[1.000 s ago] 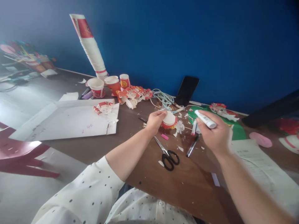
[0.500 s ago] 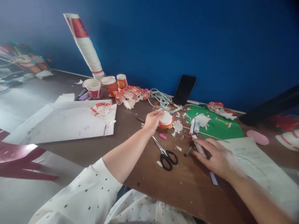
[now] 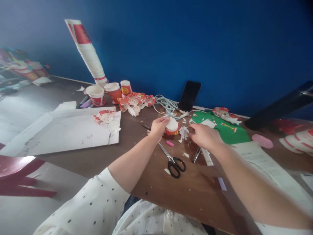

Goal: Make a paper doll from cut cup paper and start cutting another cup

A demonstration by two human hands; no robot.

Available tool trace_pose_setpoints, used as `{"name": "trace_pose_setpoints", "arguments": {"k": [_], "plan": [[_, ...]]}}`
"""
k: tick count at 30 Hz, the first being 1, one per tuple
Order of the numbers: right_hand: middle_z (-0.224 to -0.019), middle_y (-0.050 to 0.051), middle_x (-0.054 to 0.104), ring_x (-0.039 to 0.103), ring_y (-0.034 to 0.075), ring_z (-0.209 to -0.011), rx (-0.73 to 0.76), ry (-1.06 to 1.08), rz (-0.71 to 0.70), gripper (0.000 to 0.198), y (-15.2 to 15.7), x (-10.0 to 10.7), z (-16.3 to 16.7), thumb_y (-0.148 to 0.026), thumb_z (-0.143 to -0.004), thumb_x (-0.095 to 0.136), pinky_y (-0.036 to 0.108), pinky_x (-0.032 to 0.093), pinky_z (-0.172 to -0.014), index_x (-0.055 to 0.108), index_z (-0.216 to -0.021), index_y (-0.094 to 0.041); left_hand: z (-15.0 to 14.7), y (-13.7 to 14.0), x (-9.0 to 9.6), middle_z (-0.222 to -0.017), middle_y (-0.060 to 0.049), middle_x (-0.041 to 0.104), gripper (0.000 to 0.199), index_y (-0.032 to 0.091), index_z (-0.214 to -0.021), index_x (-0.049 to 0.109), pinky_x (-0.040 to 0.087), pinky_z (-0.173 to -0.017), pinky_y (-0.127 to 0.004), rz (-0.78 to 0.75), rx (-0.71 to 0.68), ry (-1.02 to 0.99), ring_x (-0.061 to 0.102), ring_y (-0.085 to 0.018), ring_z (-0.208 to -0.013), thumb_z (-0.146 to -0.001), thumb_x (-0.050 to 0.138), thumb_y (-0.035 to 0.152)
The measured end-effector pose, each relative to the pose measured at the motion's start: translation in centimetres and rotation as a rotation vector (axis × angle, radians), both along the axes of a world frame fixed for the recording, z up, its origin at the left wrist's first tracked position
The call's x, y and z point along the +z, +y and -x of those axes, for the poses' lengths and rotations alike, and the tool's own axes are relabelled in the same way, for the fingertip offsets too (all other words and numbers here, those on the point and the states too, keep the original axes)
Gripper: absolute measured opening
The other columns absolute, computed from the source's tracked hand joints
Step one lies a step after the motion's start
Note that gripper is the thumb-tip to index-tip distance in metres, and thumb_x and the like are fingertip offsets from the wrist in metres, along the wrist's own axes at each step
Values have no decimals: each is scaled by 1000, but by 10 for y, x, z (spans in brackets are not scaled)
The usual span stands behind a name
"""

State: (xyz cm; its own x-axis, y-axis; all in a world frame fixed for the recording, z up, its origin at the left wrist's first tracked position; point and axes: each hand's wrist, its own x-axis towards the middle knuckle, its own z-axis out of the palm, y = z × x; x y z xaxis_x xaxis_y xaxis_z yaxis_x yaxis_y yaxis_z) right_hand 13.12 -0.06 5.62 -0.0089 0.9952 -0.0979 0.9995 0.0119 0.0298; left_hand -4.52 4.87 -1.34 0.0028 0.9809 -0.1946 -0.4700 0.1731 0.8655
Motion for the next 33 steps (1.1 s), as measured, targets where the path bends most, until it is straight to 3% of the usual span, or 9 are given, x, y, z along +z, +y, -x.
{"name": "trace_pose_setpoints", "arguments": {"k": [3,10,16,19,24,28,30,33], "plan": [[-107,9,68,64,30,-94,42,-61,47,27,8,3,2,-27,-81,51,35,42,-64,63,-106,-24,0,1,0,-66,-5,67,26,11,-74,71,47,-67,-27,-18,3,-1,60,-13,-62,-59,80,31],[-126,9,57,56,27,-102,515,-223,-55,39,8,-7,-5,-9,-75,54,34,41,-74,61,-112,-21,-1,4,-3,-63,-3,66,20,12,-74,71,46,-64,-25,-13,4,28,58,-11,-59,-65,76,28],[-100,10,65,57,26,-93,752,-304,-133,26,11,-8,-3,-7,-81,51,34,33,-70,64,-102,-16,0,2,2,-61,-1,64,18,13,-75,71,46,-63,-25,23,21,80,55,-10,-57,-65,76,27],[-89,9,66,58,24,-87,793,-288,-123,22,15,-7,-4,-8,-84,50,35,32,-70,66,-96,-16,0,2,4,-61,-1,64,17,13,-74,71,46,-65,-25,43,29,80,56,-10,-58,-64,76,26],[-86,8,69,61,24,-87,767,-175,-179,16,17,-15,-18,-14,-85,53,36,35,-76,68,-92,-17,-1,5,1,-61,-1,64,15,12,-70,70,46,-65,-24,7,36,46,56,-10,-59,-64,75,25],[-97,7,72,64,24,-95,635,102,-371,18,12,-20,-35,-20,-90,51,37,41,-84,69,-93,-20,-1,9,-5,-62,-3,66,19,11,-72,71,45,-63,-24,-29,23,51,56,-10,-57,-65,76,28],[-100,5,73,65,23,-96,490,340,-451,17,11,-17,-39,-25,-89,54,37,44,-85,70,-95,-22,-2,9,-7,-66,-4,68,22,11,-74,71,46,-66,-25,-39,8,44,59,-12,-60,-64,77,30],[-88,3,73,67,21,-81,120,728,-532,20,11,-9,-34,-38,-83,64,34,49,-75,71,-92,-22,-2,8,-7,-70,-6,70,27,11,-78,73,48,-68,-27,-49,-42,62,61,-13,-63,-63,79,33]]}}
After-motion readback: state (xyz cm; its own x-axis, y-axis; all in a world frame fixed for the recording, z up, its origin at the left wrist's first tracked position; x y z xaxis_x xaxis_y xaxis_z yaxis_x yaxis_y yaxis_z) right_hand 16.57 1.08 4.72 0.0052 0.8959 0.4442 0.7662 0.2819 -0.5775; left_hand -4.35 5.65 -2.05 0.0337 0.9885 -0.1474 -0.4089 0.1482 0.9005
